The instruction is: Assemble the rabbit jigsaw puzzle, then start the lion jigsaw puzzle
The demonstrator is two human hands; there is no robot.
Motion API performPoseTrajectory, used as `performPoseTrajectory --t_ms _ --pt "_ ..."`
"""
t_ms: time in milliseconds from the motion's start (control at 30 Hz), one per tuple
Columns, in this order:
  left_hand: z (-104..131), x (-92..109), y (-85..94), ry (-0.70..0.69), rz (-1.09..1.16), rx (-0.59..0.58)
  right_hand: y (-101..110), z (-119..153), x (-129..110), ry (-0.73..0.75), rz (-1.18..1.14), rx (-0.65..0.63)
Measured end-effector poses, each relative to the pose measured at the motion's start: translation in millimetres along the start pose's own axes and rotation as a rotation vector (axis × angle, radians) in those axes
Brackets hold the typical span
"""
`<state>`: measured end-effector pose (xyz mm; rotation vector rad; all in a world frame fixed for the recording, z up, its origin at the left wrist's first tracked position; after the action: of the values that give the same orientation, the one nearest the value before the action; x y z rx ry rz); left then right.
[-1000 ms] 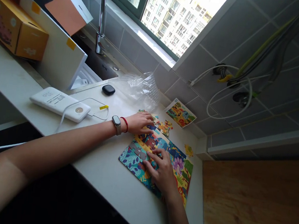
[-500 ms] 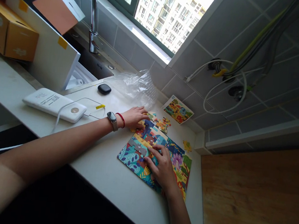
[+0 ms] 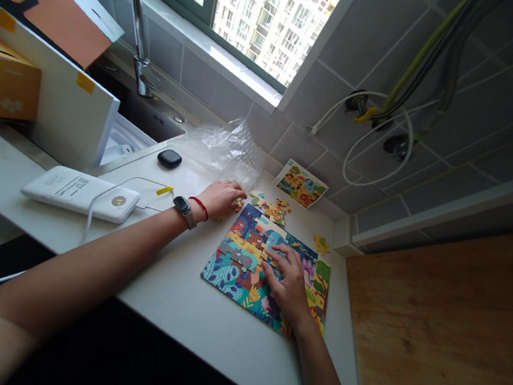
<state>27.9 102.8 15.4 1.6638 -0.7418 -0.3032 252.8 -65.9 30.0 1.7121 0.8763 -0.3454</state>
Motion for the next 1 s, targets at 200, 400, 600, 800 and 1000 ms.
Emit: performPoseTrajectory --t_ms 200,400,600,800,1000 --pt "2.7 -10.5 3.5 0.101 0.019 0.005 3.7 2.0 4.0 0.000 0.004 0.002" --pt "3.5 -32.2 1.8 0.191 0.001 -0.015 5.2 5.5 4.2 -0.010 0.000 -0.018" --pt "-0.3 -17.5 -0.9 0.106 0.010 0.041 11.6 4.2 9.0 -0.020 -0.007 -0.006" --pt "-2.7 -4.1 0.1 0.012 0.087 0.156 37.8 -32.6 46.3 -0.162 -0.026 0.072" --pt "1.7 -10.6 9.4 0.192 0.116 0.198 39.3 -111.3 79.8 -0.331 0.073 -0.030"
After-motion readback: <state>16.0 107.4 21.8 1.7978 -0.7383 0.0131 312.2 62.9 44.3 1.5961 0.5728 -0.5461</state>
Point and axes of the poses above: each hand's wrist, its own z-axis away from the middle knuckle, its own y-axis out of the back of the hand, x = y × z, the point moved 5 cm from there along -z, towards the middle knuckle, and after that the axes turned 12 degrees about -z, right-handed, at the moved point
